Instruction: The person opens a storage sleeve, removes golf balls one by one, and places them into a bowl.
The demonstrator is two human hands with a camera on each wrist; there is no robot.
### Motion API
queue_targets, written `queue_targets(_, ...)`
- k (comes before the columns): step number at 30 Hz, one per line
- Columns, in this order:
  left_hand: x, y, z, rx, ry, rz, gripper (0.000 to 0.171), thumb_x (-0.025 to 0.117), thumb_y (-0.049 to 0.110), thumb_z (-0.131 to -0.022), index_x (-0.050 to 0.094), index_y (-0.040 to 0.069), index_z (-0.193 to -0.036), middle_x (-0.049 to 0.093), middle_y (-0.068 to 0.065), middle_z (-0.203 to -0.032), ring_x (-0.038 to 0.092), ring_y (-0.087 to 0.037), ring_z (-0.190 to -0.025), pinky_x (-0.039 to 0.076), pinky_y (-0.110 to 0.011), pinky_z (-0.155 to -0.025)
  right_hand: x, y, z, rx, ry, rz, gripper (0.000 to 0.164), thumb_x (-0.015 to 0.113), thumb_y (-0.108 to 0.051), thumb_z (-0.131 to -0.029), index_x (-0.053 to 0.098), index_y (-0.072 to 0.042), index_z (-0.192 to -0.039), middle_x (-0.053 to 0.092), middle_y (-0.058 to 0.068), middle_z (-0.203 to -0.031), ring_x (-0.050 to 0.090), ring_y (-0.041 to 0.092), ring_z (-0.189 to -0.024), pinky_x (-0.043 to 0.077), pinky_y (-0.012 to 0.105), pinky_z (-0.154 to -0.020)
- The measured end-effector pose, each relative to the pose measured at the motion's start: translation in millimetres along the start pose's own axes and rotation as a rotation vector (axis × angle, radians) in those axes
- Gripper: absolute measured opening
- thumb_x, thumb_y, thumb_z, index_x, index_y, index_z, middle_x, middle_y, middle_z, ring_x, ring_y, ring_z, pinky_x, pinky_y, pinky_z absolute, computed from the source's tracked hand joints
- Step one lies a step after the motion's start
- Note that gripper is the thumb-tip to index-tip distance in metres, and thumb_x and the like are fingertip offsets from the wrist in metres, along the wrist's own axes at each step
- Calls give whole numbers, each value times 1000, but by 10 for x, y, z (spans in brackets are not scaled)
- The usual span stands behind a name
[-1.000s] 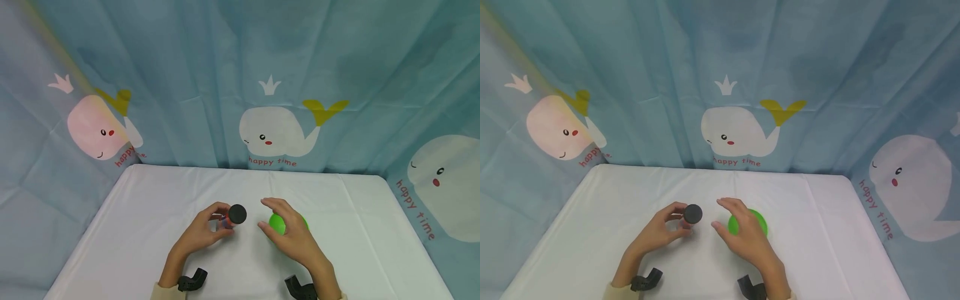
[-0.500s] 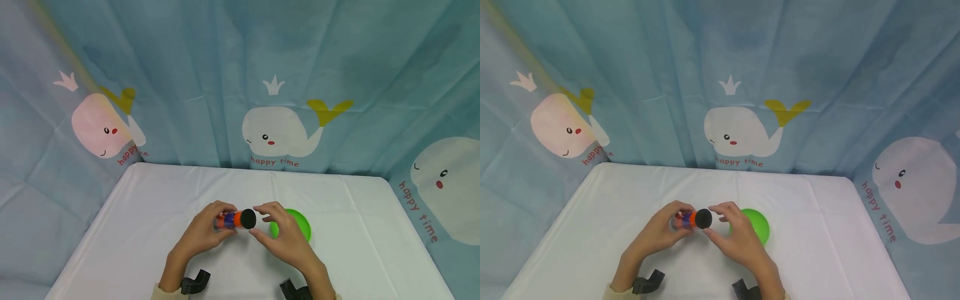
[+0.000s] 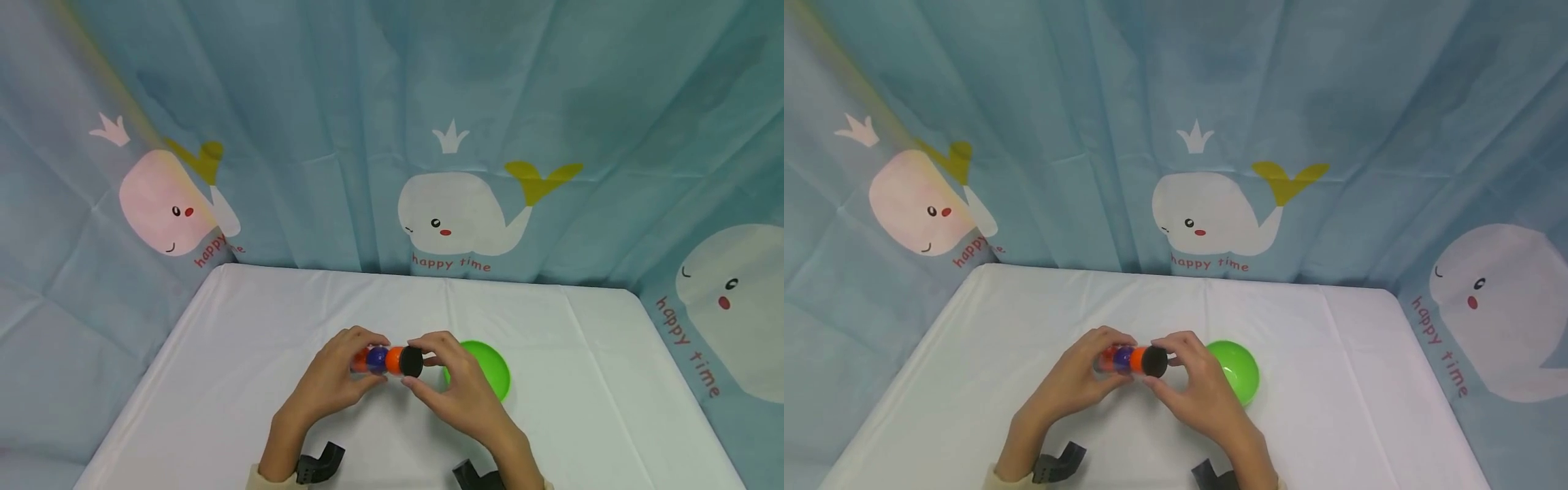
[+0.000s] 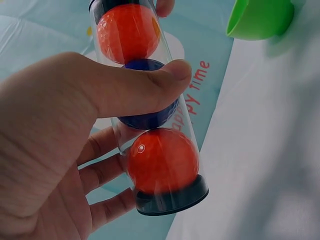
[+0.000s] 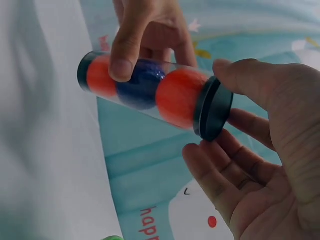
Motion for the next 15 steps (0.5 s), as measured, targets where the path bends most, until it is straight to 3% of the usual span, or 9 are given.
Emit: queue_targets(15, 8, 10, 9, -5, 20, -71, 58, 98, 23, -75, 71, 33, -125, 70, 13, -116, 64, -12, -113, 58, -45, -98, 21, -15, -3, 44, -13, -7, 46, 87, -21, -90, 69, -21, -131, 65, -8, -122, 68, 8, -112, 64, 27, -89)
Point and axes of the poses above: each hand's wrist, its own z-axis away from the middle knuckle, its own x-axis out of the palm, y = z × x, the point moved 3 cm from there along -z, towards the middle knuckle
